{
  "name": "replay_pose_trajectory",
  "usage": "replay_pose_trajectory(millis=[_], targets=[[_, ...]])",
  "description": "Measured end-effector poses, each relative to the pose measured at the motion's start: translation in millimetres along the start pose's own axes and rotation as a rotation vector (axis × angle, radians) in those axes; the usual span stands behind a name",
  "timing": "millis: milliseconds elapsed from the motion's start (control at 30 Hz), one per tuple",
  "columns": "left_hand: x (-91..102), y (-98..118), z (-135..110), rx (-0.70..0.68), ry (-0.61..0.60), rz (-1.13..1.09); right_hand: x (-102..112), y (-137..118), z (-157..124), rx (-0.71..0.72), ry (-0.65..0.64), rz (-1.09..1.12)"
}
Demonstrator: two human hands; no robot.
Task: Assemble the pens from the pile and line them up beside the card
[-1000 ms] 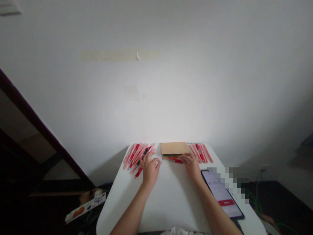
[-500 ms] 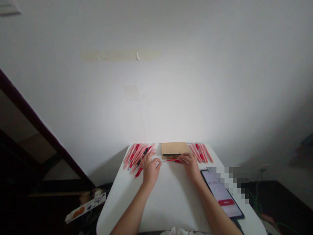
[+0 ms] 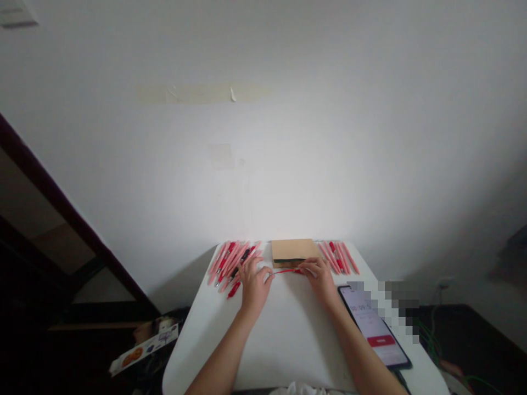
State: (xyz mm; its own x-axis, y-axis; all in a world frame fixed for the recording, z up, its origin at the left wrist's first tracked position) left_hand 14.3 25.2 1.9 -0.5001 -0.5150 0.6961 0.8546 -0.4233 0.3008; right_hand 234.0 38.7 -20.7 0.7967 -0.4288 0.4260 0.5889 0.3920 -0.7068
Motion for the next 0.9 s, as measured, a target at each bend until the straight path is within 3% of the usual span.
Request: replay_pose_trajectory(millis=[900], targets=[[-2.9, -1.7, -1.1, -0.088, -0.064, -0.049, -4.8, 2.1, -2.2, 0.030, -0.121, 0.039]])
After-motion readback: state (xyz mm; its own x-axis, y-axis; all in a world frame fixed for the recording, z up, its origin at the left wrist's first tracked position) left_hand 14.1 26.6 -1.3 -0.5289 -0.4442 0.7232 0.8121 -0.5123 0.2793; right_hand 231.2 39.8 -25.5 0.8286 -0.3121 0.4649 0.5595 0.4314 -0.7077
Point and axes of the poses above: each hand's wrist, its own z-axis towards the middle knuckle, its own x-axis out of the back of the hand, y = z × x, the point moved 2 cm from there along z, towards the middle knuckle, and after that the axes turned 4 degrees about -x, right-handed, at the moved point
